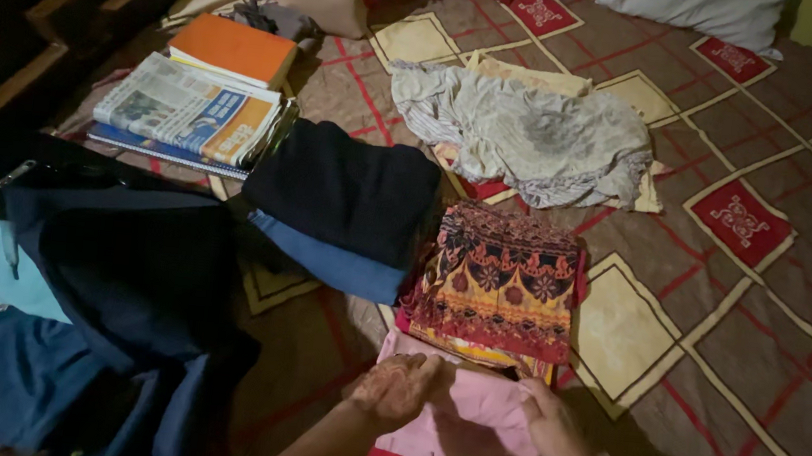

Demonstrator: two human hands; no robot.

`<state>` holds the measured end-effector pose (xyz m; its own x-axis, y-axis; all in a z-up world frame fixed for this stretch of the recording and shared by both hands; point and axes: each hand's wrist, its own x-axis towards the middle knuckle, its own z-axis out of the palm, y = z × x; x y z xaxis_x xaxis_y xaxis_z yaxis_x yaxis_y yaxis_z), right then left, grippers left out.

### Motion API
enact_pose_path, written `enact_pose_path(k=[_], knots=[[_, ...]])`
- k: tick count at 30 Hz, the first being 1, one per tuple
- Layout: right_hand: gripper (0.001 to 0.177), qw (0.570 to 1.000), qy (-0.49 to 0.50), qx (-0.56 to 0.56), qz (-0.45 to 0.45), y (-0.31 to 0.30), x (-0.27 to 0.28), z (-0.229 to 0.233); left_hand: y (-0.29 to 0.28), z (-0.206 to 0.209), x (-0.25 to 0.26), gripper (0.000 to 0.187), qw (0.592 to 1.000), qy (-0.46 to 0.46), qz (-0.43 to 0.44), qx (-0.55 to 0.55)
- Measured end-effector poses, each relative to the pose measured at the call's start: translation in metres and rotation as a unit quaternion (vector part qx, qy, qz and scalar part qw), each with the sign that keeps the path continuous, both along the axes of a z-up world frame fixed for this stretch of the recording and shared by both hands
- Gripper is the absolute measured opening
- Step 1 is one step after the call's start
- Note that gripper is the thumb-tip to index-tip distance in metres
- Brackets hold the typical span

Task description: The person packs a bag with clothes by hand, placing items into the bag and arranging them.

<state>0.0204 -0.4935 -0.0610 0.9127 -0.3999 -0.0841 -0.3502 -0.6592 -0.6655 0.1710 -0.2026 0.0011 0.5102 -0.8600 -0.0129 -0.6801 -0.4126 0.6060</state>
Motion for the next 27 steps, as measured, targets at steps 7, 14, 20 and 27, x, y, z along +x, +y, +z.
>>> enact_pose_path(k=[7, 14, 20, 27], knots=[[0.063, 0.96, 0.152, -0.064, 0.226, 0.022, 0.019, 0.118, -0.023, 0.049, 0.032, 0.066, 0.97, -0.03, -0.096, 0.221], [0.035, 0.919, 0.246, -0.113, 0.285, -0.031, 0.072, 0.209, -0.078, 0.069, 0.108, 0.035, 0.961, -0.148, -0.213, 0.091], [0.036, 0.939, 0.143, -0.215, 0.227, -0.076, 0.152, 0.323, -0.127, 0.206, 0.175, 0.026, 0.984, -0.14, -0.07, 0.08], [0.048, 0.954, -0.053, -0.29, 0.061, -0.117, 0.193, 0.336, -0.175, 0.227, 0.212, 0.038, 0.966, -0.251, 0.027, -0.06]])
